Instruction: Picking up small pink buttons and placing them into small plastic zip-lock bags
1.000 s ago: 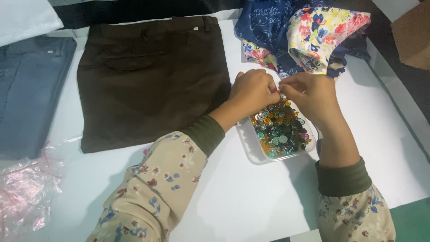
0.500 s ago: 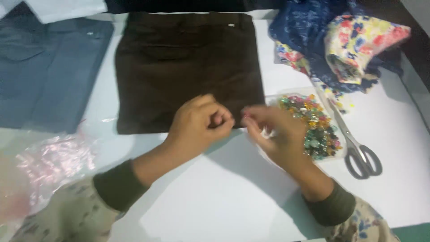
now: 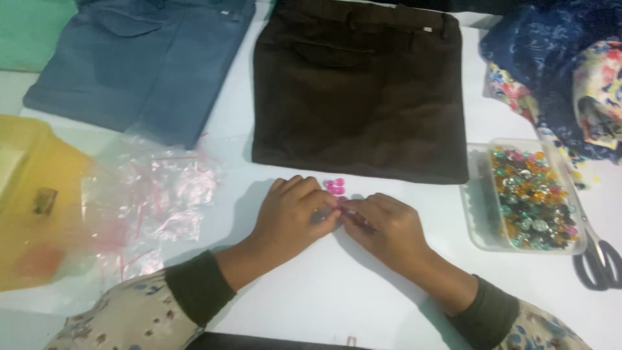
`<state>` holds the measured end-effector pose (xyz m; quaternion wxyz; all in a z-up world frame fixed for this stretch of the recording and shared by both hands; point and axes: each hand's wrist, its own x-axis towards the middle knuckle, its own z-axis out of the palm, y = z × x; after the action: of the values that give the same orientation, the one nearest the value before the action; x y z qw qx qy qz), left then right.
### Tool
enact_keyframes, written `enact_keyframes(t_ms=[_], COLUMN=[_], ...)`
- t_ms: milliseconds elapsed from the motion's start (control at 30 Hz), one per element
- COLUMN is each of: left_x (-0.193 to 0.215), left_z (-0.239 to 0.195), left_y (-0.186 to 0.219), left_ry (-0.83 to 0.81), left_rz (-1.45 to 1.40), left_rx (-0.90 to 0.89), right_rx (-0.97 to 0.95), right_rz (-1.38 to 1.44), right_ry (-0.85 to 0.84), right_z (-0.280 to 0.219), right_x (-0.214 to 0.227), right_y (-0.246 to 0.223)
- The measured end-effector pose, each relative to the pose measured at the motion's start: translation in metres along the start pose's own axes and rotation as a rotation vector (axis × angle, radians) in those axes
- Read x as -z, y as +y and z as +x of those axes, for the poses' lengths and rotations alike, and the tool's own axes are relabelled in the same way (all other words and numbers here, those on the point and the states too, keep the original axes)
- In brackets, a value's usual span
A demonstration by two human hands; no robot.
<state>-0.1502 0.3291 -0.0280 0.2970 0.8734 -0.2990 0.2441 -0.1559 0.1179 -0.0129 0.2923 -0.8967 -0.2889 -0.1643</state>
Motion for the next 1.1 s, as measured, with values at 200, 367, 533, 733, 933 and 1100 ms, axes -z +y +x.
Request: enact_keyframes(t_ms=[200, 367, 533, 733, 933, 1100], left_x=[0.005, 0.017, 0.038, 0.094, 0.163, 0.189], left_z=[0.001, 0.005, 0.003, -0.018, -0.057, -0.096], left_y=[-0.007, -0.006, -0.022, -0.043, -0.042, -0.049], left_ry=[-0.070, 0.030, 0.096, 0.164, 0.208, 0.215], left_rz=[-0.070, -0.100, -0.144, -0.122, -0.041, 0.039], left_rx=[0.048, 0.057, 0.128, 0.174, 0.324, 0.419], right_rx=[-0.003, 0.004, 0.073, 0.343, 0.507, 0.436], right_rz=[-0.023, -0.031, -0.097, -0.012, 0.163, 0.171], right_ry=[0.017, 0.055, 0.061, 0.225, 0.209, 0.143], right_z=[0.000, 0.000, 0.002, 0.010, 0.039, 0.063], right_x=[0.004, 0.009, 0.003, -0.020, -0.062, -0.127], right_y=[-0.004, -0.005, -0.012, -0.076, -0.137, -0.143])
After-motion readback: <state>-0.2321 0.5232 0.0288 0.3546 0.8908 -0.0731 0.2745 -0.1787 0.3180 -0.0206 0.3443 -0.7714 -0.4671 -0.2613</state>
